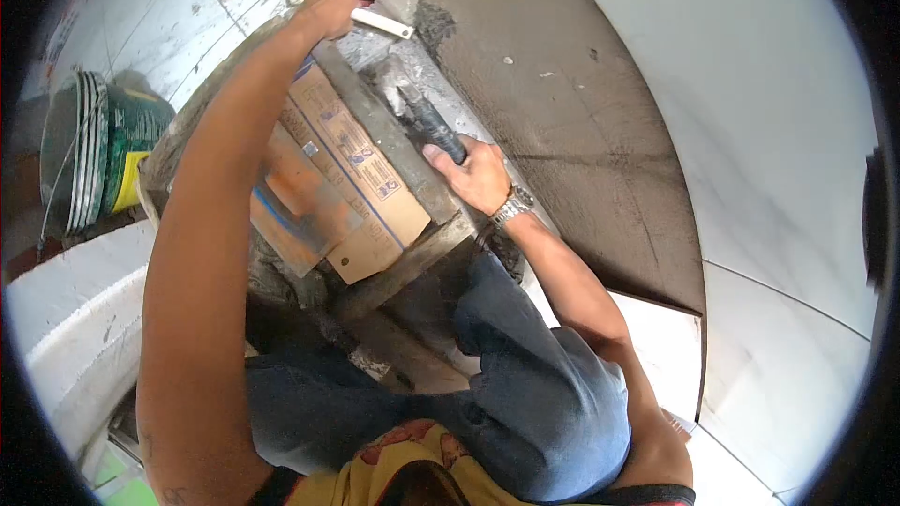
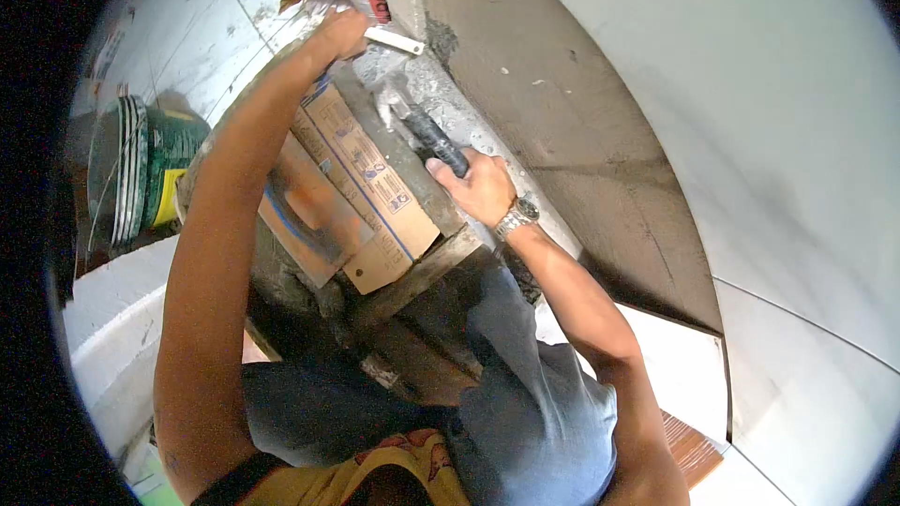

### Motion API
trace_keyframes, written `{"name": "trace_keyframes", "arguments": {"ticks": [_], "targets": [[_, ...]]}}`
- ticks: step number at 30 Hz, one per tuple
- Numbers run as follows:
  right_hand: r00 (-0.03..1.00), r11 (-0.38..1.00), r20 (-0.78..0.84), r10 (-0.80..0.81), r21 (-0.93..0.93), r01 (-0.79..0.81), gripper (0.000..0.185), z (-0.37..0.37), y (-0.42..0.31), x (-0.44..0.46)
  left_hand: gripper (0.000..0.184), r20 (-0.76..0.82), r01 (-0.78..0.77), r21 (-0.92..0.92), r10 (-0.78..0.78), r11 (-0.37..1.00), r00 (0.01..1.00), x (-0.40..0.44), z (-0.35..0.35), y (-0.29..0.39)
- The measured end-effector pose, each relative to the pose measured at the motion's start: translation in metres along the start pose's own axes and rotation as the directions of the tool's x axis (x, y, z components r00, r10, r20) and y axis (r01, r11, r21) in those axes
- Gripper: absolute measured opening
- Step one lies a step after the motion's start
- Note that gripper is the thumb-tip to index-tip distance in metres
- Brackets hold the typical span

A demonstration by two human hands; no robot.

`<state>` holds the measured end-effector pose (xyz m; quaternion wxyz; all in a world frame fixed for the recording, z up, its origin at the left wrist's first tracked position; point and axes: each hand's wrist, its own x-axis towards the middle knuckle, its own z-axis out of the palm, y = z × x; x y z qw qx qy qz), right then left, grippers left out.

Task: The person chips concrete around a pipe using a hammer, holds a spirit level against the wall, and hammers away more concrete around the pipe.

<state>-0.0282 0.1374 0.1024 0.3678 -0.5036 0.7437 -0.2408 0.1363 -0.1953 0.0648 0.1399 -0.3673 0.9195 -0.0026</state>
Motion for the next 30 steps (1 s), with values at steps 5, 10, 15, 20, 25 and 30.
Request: {"name": "trace_keyframes", "arguments": {"ticks": [5, 10, 15, 20, 25, 30], "targets": [[0.998, 0.998, -0.035, -0.051, 0.033, 0.052, 0.055, -0.018, -0.035, 0.004, 0.03, 0.046, 0.032, -0.023, -0.031, 0.999, 0.998, 0.001, -0.001, -0.001], [0.974, 0.991, -0.188, -0.127, 0.018, 0.132, 0.051, -0.022, -0.044, 0.019, 0.027, -0.106, -0.038, -0.131, 0.024, 0.991, 0.994, 0.011, 0.025, -0.01], [0.986, 0.999, -0.167, -0.009, -0.033, 0.004, 0.059, 0.001, -0.001, 0.064, 0.027, -0.046, 0.039, -0.147, -0.046, 0.988, 0.998, -0.004, 0.004, 0.002], [0.991, 0.988, -0.132, 0.019, 0.155, 0.002, 0.048, -0.001, -0.013, 0.05, 0.026, -0.056, 0.045, -0.136, -0.053, 0.99, 0.997, -0.004, 0.006, 0.001], [0.899, 0.932, -0.285, -0.332, 0.045, 0.359, 0.049, 0.008, 0.003, 0.045, 0.028, -0.01, 0.04, -0.23, -0.044, 0.972, 0.999, -0.02, -0.002, 0.002], [0.984, 0.972, -0.178, 0.015, -0.228, -0.056, 0.061, 0.012, -0.002, 0.059, 0.023, -0.088, 0.081, -0.217, -0.102, 0.973, 0.991, -0.021, -0.003, 0.004]]}}
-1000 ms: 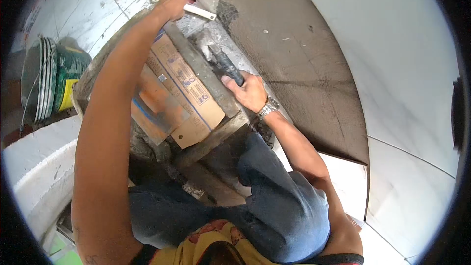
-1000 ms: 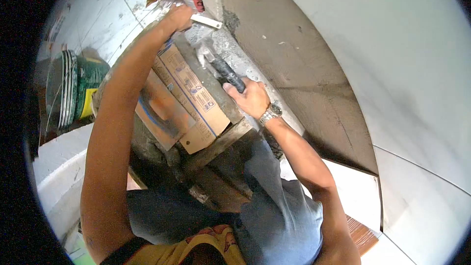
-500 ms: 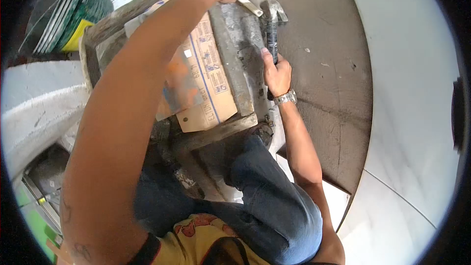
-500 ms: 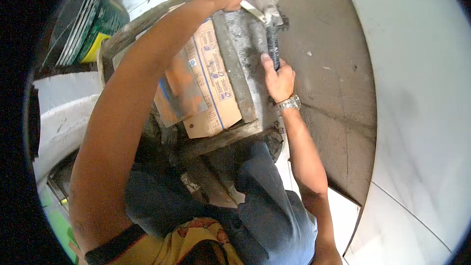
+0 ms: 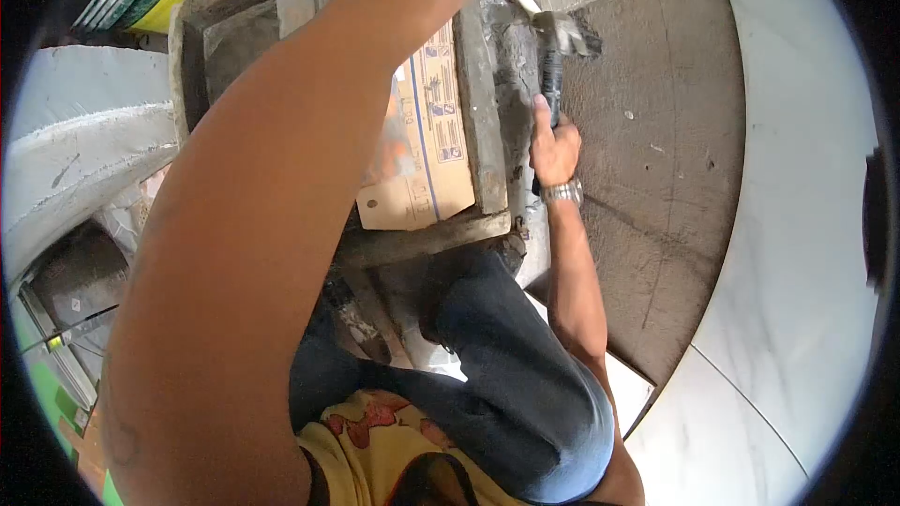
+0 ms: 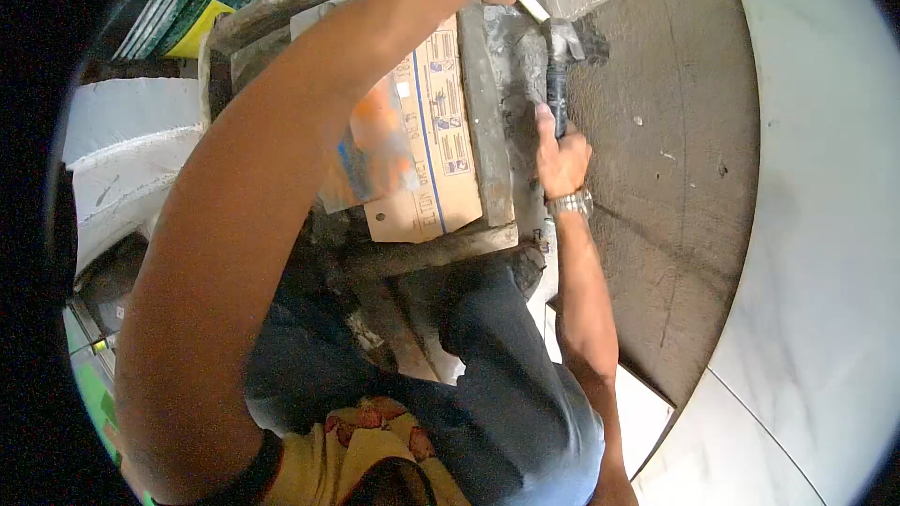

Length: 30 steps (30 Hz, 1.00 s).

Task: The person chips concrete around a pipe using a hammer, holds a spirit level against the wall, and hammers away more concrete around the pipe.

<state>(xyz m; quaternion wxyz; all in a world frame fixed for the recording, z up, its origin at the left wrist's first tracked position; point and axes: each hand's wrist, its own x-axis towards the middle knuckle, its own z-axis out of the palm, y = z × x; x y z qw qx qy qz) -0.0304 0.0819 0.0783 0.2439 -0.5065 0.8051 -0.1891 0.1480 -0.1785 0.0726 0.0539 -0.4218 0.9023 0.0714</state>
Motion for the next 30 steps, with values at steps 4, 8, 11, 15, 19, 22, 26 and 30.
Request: {"name": "trace_keyframes", "arguments": {"ticks": [4, 8, 11, 15, 19, 22, 26, 30], "targets": [[0.97, 0.923, -0.18, -0.166, 0.319, 0.217, 0.046, -0.01, -0.002, -0.022, 0.024, 0.032, 0.013, -0.043, -0.012, 0.999, 0.999, -0.011, -0.006, 0.005], [0.991, 0.994, -0.081, -0.109, -0.04, 0.106, 0.06, 0.01, 0.024, 0.016, 0.023, 0.025, -0.013, 0.028, 0.012, 1.0, 1.0, -0.002, -0.003, 0.006], [0.993, 0.995, -0.113, -0.03, 0.094, 0.041, 0.061, -0.002, 0.009, 0.001, 0.026, 0.066, 0.009, 0.047, -0.012, 0.999, 0.998, -0.003, -0.006, 0.009], [0.981, 0.95, -0.157, -0.113, 0.273, 0.153, 0.059, 0.002, 0.007, -0.008, 0.023, 0.001, -0.042, 0.129, 0.042, 0.991, 0.999, 0.016, 0.021, 0.0], [0.994, 0.995, 0.079, 0.078, 0.058, -0.083, 0.076, -0.003, 0.026, 0.006, 0.021, 0.028, -0.122, 0.151, 0.119, 0.981, 0.993, 0.016, 0.015, -0.001], [0.992, 0.986, 0.109, 0.062, 0.149, -0.078, 0.075, -0.011, 0.048, -0.051, 0.018, 0.013, -0.292, 0.213, 0.296, 0.932, 0.955, 0.004, -0.007, -0.008], [0.983, 0.984, 0.173, 0.061, 0.157, -0.089, 0.069, -0.019, 0.062, -0.114, 0.019, 0.057, -0.231, 0.295, 0.224, 0.927, 0.973, -0.007, -0.024, -0.009], [0.963, 0.978, 0.243, 0.113, 0.146, -0.152, 0.065, 0.0, 0.092, -0.13, 0.024, -0.055, -0.214, 0.272, 0.237, 0.938, 0.97, -0.002, -0.006, 0.005]]}}
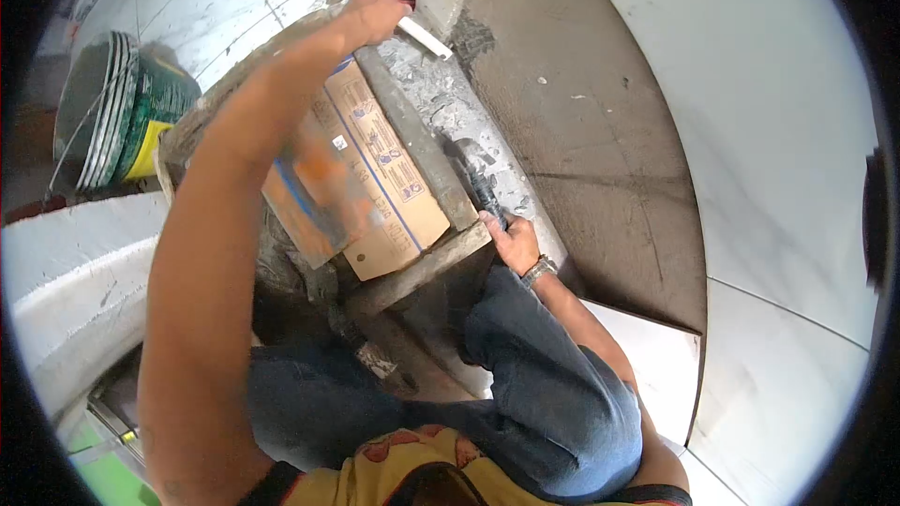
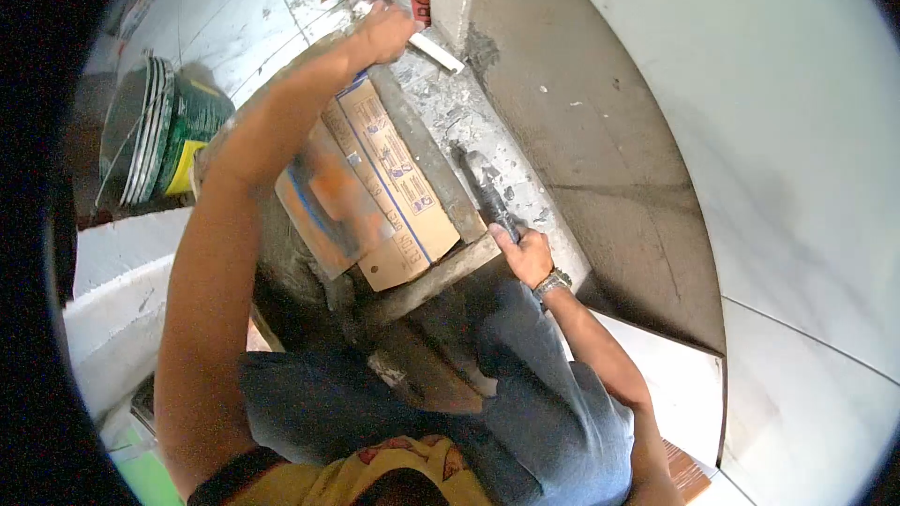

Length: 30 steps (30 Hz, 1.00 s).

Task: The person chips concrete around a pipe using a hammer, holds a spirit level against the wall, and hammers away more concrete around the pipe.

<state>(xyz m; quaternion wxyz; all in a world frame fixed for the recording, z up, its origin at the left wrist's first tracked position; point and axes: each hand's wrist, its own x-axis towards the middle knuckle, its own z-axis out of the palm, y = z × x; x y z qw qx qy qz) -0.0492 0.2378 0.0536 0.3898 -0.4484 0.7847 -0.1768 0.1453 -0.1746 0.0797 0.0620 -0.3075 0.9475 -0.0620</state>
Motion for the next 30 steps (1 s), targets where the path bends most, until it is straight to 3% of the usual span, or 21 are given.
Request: {"name": "trace_keyframes", "arguments": {"ticks": [1, 4, 5, 8, 12, 13, 16, 17, 20, 26, 30], "targets": [[1.0, 1.0, -0.005, -0.004, 0.023, 0.005, 0.065, 0.006, 0.006, -0.001, 0.027, 0.149, 0.035, 0.003, -0.035, 0.999, 0.988, 0.001, -0.009, 0.005], [0.999, 0.999, 0.04, 0.031, 0.026, -0.032, 0.063, 0.008, 0.012, -0.003, 0.028, 0.269, 0.202, -0.047, -0.182, 0.978, 0.946, 0.011, -0.008, 0.013], [0.998, 0.999, 0.054, 0.041, 0.026, -0.042, 0.063, 0.007, 0.012, -0.003, 0.029, 0.298, 0.195, -0.101, -0.157, 0.976, 0.941, 0.013, -0.009, 0.012], [0.995, 0.998, 0.086, 0.055, 0.028, -0.058, 0.062, 0.004, 0.009, -0.003, 0.028, 0.404, 0.148, -0.034, -0.122, 0.988, 0.907, 0.014, -0.01, 0.005], [0.993, 0.999, 0.11, 0.042, -0.004, -0.042, 0.062, 0.004, 0.013, 0.0, 0.029, 0.299, 0.089, -0.046, -0.071, 0.995, 0.952, 0.012, 0.005, 0.0], [0.991, 0.999, 0.124, 0.042, -0.006, -0.042, 0.063, 0.002, 0.011, 0.0, 0.03, 0.347, 0.08, -0.022, -0.067, 0.997, 0.936, 0.016, 0.005, 0.001], [0.994, 0.994, 0.033, -0.106, 0.027, 0.105, 0.064, 0.001, 0.002, 0.01, 0.026, 0.123, 0.123, -0.105, -0.109, 0.987, 0.986, 0.012, 0.004, 0.009], [0.992, 0.993, 0.03, -0.12, 0.016, 0.12, 0.064, -0.002, -0.001, 0.014, 0.028, 0.212, 0.141, -0.058, -0.126, 0.988, 0.969, 0.015, 0.001, 0.009], [0.984, 0.984, 0.021, -0.178, -0.015, 0.178, 0.064, -0.021, -0.04, 0.025, 0.028, 0.152, 0.129, -0.068, -0.117, 0.989, 0.981, 0.012, 0.012, 0.008], [0.953, 0.953, -0.009, -0.302, -0.033, 0.301, 0.064, -0.044, -0.09, 0.037, 0.026, 0.215, 0.196, -0.086, -0.174, 0.977, 0.961, 0.015, 0.012, 0.006], [0.92, 0.917, -0.074, -0.385, -0.148, 0.371, 0.063, -0.057, -0.119, 0.039, 0.027, 0.165, 0.178, -0.06, -0.166, 0.982, 0.972, 0.016, 0.019, 0.004]]}}
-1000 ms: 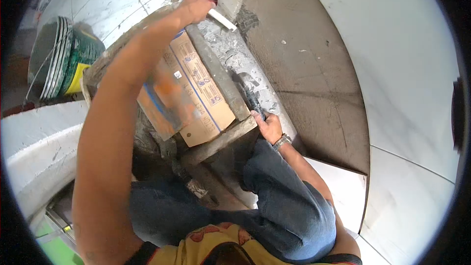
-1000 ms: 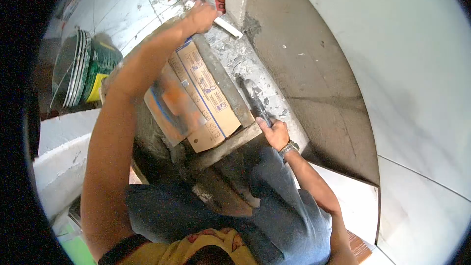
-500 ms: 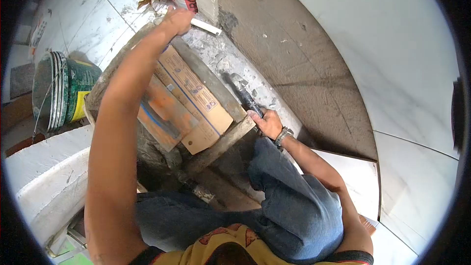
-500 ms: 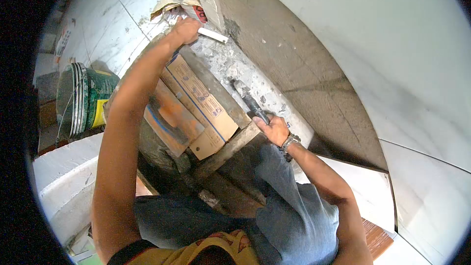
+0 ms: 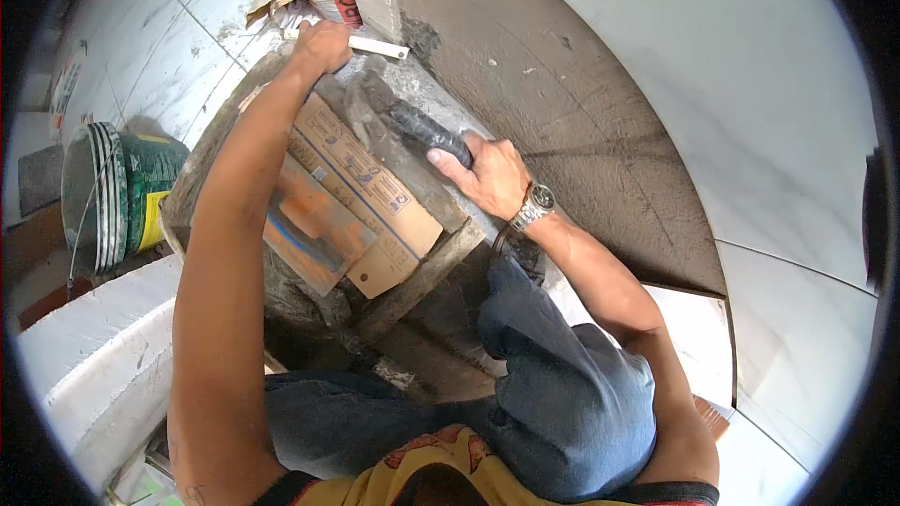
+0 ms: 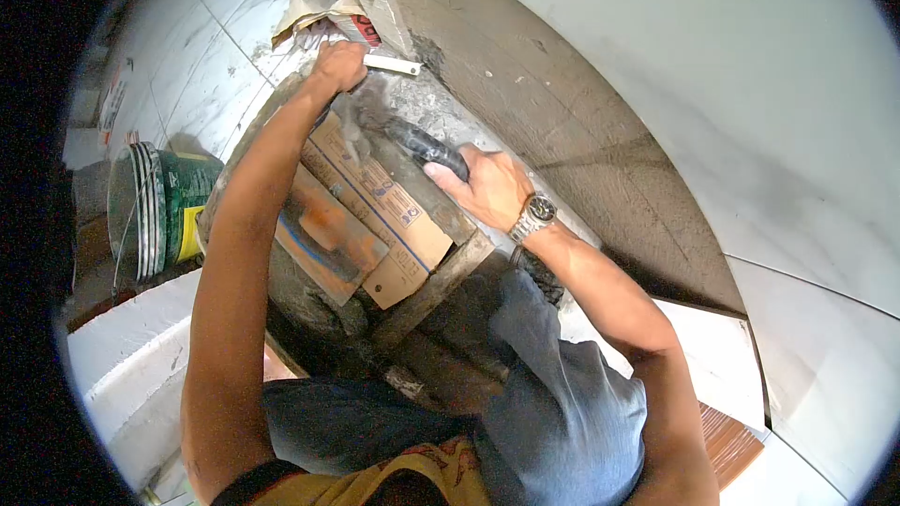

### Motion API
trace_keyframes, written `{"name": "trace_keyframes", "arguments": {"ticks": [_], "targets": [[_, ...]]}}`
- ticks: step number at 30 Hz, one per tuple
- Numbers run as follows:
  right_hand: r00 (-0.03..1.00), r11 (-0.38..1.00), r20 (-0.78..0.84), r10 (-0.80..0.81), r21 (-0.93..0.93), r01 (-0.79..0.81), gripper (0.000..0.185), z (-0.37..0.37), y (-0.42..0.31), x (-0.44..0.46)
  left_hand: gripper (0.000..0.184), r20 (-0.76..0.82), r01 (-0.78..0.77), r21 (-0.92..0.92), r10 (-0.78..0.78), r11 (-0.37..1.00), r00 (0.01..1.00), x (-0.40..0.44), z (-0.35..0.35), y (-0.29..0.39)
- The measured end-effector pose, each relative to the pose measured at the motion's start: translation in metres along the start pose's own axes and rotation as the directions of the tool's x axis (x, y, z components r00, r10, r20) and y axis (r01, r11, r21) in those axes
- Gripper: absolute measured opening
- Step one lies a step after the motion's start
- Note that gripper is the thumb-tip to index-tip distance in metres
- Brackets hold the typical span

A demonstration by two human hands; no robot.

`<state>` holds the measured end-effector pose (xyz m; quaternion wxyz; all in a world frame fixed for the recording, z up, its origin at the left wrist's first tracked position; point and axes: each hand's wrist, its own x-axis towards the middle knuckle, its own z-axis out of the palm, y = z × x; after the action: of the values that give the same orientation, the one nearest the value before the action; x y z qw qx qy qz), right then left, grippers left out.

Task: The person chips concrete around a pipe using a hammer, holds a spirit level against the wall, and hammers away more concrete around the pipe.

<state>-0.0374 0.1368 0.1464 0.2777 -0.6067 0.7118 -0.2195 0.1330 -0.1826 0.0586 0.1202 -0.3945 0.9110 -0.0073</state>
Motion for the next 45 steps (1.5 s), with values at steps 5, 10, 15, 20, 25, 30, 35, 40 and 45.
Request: {"name": "trace_keyframes", "arguments": {"ticks": [5, 10, 15, 20, 25, 30, 35, 40, 45], "targets": [[0.99, 0.99, -0.005, 0.139, -0.037, -0.139, 0.071, 0.031, 0.038, 0.045, 0.029, 0.059, -0.002, 0.044, 0.0, 0.999, 0.998, 0.003, -0.005, 0.002], [0.995, 0.995, -0.028, 0.095, 0.043, -0.093, 0.066, 0.027, 0.013, 0.033, 0.03, 0.012, -0.039, 0.07, 0.038, 0.997, 0.999, 0.01, 0.005, -0.003], [0.973, 0.974, -0.045, 0.226, 0.028, -0.225, 0.073, 0.047, 0.05, 0.058, 0.031, 0.049, -0.001, 0.05, -0.001, 0.999, 0.999, 0.004, 0.0, 0.001], [0.982, 0.98, -0.022, 0.186, 0.081, -0.184, 0.075, 0.029, 0.038, 0.037, 0.033, 0.105, -0.001, 0.056, -0.005, 0.998, 0.995, 0.02, -0.004, -0.002], [0.994, 0.993, -0.02, 0.105, 0.05, -0.104, 0.068, 0.025, 0.027, 0.008, 0.034, 0.138, -0.116, 0.142, 0.096, 0.983, 0.986, 0.008, -0.013, -0.01], [0.993, 0.991, -0.005, 0.118, 0.065, -0.118, 0.068, 0.023, 0.016, 0.012, 0.035, 0.084, -0.091, 0.048, 0.087, 0.995, 0.993, 0.013, -0.004, -0.006], [0.994, 0.987, -0.03, 0.109, 0.12, -0.104, 0.067, 0.013, -0.008, 0.019, 0.031, 0.064, -0.166, -0.008, 0.166, 0.986, 0.984, 0.026, 0.014, -0.018], [0.992, 0.978, -0.1, 0.073, 0.204, -0.052, 0.068, 0.003, -0.019, 0.024, 0.024, -0.304, -0.274, -0.221, 0.201, 0.936, 0.931, 0.028, 0.048, -0.03], [0.974, 0.971, -0.04, 0.221, 0.098, -0.217, 0.067, 0.03, 0.027, 0.055, 0.036, 0.07, -0.049, 0.039, 0.046, 0.998, 0.996, 0.019, 0.003, -0.004]]}}
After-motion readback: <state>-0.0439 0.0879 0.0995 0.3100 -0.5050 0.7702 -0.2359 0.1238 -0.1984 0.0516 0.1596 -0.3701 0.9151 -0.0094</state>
